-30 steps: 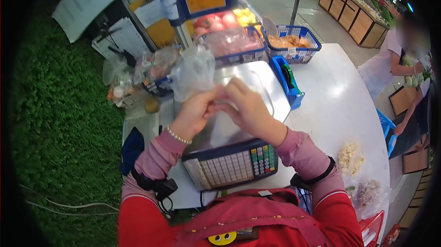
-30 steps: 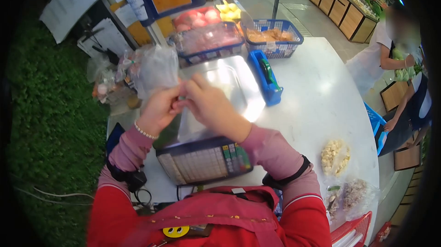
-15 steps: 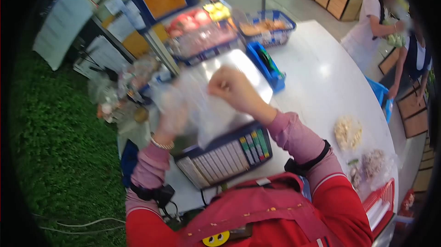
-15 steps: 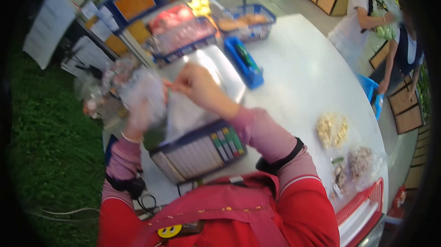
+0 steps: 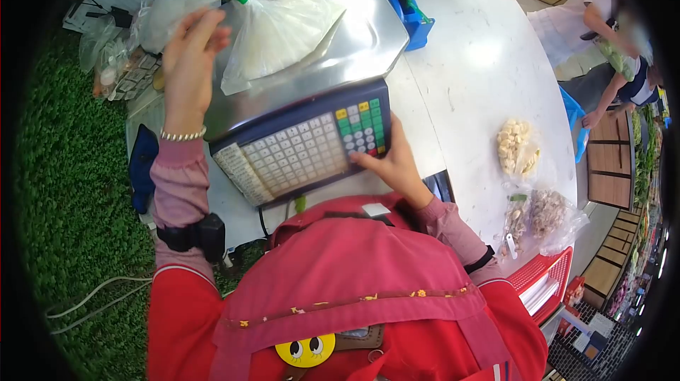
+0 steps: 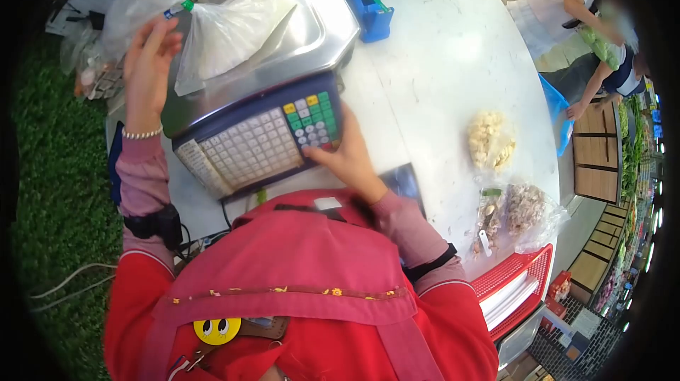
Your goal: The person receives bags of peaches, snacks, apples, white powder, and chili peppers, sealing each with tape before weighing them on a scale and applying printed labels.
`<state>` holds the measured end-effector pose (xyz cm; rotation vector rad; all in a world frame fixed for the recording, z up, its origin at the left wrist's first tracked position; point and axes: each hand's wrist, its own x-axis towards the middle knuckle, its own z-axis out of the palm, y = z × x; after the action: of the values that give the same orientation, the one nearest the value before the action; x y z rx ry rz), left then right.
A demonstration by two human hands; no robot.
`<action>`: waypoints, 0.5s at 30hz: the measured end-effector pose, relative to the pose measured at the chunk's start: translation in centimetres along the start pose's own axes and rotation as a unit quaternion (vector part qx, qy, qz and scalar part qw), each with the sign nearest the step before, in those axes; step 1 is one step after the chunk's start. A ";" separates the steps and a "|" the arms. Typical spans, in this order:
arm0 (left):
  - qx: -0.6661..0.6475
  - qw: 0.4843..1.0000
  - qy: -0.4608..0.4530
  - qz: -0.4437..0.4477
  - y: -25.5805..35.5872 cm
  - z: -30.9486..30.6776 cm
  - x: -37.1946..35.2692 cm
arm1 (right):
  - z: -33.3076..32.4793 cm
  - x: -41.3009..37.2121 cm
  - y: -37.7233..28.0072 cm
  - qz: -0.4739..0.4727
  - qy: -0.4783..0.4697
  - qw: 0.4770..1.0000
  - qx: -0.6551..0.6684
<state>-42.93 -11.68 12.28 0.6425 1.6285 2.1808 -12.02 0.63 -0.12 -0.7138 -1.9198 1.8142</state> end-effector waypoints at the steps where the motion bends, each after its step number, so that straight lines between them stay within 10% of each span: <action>1: 0.016 0.999 0.044 -0.006 -0.1 -1.9 -0.8 | 0.0 0.1 0.5 0.000 0.001 1.000 0.000; 7: 0.078 0.970 0.231 -0.003 -3.2 -13.8 -7.7 | 0.5 0.3 0.9 -0.019 0.024 0.998 -0.057; 11: 0.200 0.953 0.218 -0.065 -11.4 -17.4 -14.6 | 1.0 0.5 1.4 0.004 0.046 0.999 -0.006; 15: 0.439 0.878 0.175 0.083 -14.2 -15.5 -17.7 | 1.4 0.4 0.9 -0.035 0.070 0.996 -0.051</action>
<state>-36.47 -29.39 -7.70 0.6338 2.8868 1.6147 -13.11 -0.18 -1.15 -0.7764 -1.9312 1.5906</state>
